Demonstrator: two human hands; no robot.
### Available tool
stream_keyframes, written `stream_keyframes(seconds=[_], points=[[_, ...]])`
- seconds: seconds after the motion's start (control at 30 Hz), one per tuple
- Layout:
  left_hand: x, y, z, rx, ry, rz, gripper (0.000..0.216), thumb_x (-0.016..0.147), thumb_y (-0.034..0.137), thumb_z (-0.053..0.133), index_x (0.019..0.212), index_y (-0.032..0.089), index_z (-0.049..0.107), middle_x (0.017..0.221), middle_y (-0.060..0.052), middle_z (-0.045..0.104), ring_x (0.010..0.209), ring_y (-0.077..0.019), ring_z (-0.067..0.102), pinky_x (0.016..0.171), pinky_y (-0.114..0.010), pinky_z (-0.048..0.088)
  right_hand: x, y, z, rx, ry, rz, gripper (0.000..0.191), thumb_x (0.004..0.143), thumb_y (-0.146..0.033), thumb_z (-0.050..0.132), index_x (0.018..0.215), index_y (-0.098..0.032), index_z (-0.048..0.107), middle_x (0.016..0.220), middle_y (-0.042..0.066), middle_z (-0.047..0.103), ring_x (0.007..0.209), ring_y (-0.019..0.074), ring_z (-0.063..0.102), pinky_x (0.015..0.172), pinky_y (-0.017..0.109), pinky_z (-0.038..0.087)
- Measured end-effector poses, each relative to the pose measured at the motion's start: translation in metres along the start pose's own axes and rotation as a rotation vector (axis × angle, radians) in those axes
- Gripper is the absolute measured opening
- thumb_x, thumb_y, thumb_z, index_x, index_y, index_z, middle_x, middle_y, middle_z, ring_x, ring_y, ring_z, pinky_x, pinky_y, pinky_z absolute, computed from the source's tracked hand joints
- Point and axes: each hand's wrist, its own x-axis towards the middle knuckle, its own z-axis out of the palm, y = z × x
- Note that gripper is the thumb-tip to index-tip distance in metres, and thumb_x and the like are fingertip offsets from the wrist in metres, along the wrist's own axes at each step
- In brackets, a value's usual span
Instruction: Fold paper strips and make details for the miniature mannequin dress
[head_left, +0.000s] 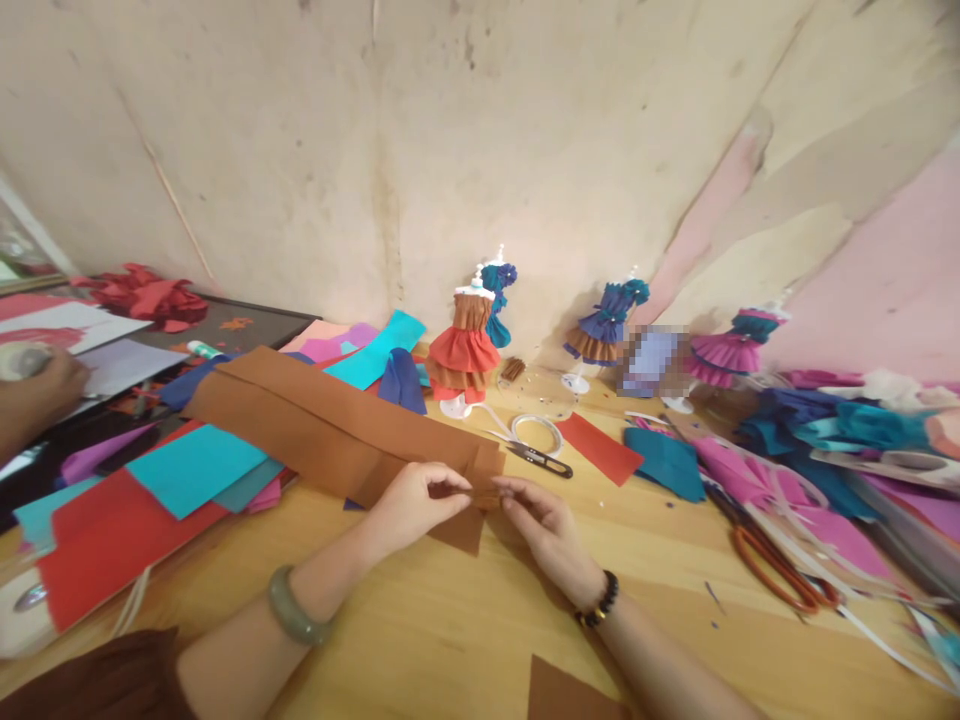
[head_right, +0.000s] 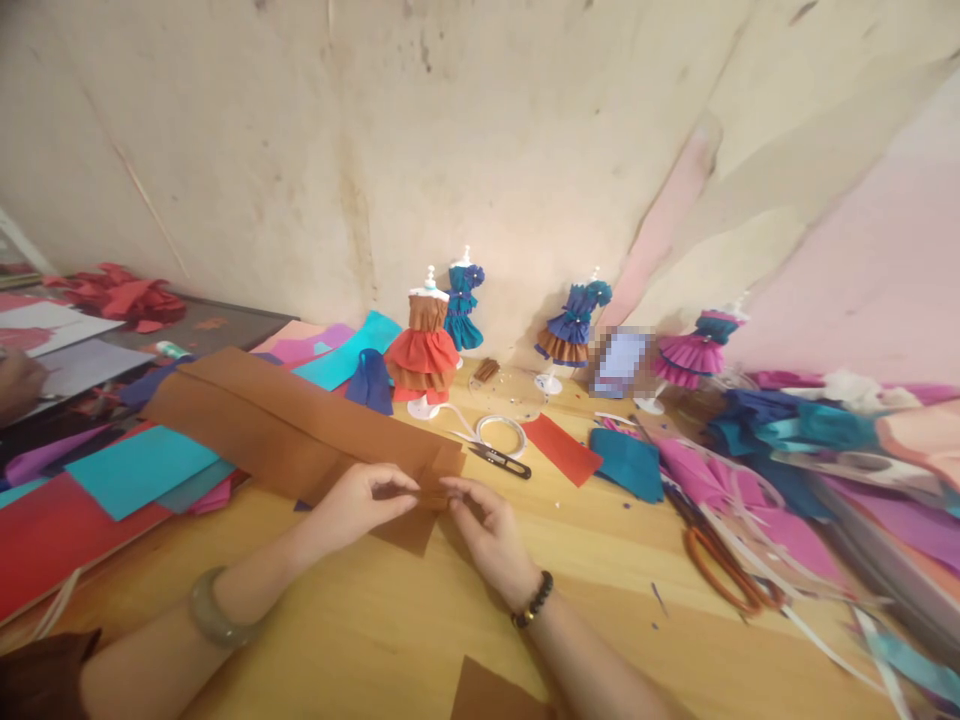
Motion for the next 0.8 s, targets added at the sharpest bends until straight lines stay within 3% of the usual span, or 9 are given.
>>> stream_keyframes(seconds=[0.1, 0.3, 0.4, 0.53, 0.8], points=[[0.0011, -0.0002, -0.0003, -0.010, 0.005, -0.014, 0.020, 0.071, 0.028, 0.061, 0.082, 0.015, 0.070, 0.083, -0.006, 0.071, 0.079, -0.0196, 0.063, 0.074, -0.028, 0.047, -0.0010, -0.0036, -0.0004, 0.009, -0.007, 0.000, 0.029, 0.081, -0.038, 0.057, 0.102, -0.020, 0.065, 0.095, 0.006, 0.068, 0.090, 0.0217, 0.061, 0.085, 0.036, 0.048], [0.0008, -0.0014, 0.0031, -0.007, -0.016, 0.045, 0.017, 0.071, 0.025, 0.061, 0.081, 0.016, 0.071, 0.083, -0.005, 0.070, 0.079, -0.0185, 0.063, 0.074, -0.027, 0.047, 0.0010, -0.0049, 0.0045, -0.183, -0.015, -0.164, 0.034, 0.076, -0.033, 0.065, 0.107, -0.021, 0.063, 0.087, 0.005, 0.061, 0.079, 0.0183, 0.056, 0.078, 0.033, 0.049], [-0.0008, -0.0011, 0.0050, 0.011, -0.021, 0.064, 0.016, 0.071, 0.025, 0.061, 0.080, 0.016, 0.071, 0.081, -0.005, 0.070, 0.077, -0.0177, 0.063, 0.071, -0.025, 0.046, 0.0013, -0.0056, 0.0057, -0.195, -0.034, -0.218, 0.021, 0.077, -0.029, 0.063, 0.096, -0.020, 0.066, 0.086, 0.005, 0.061, 0.081, 0.0184, 0.057, 0.076, 0.032, 0.048], [-0.0018, -0.0006, 0.0045, -0.004, -0.032, 0.044, 0.018, 0.071, 0.028, 0.062, 0.081, 0.015, 0.071, 0.080, -0.005, 0.070, 0.076, -0.0181, 0.063, 0.069, -0.025, 0.046, 0.0002, -0.0075, 0.0045, -0.174, -0.029, -0.217, 0.011, 0.080, -0.028, 0.059, 0.082, -0.020, 0.066, 0.085, 0.006, 0.062, 0.081, 0.0189, 0.059, 0.076, 0.032, 0.048], [-0.0012, 0.0005, 0.0005, -0.036, -0.051, 0.039, 0.022, 0.074, 0.030, 0.061, 0.086, 0.015, 0.071, 0.086, -0.005, 0.072, 0.081, -0.0192, 0.065, 0.075, -0.027, 0.047, 0.0002, -0.0058, 0.0030, -0.148, 0.012, -0.169, 0.015, 0.078, -0.032, 0.062, 0.085, -0.019, 0.067, 0.089, 0.007, 0.065, 0.086, 0.0202, 0.061, 0.082, 0.034, 0.048]])
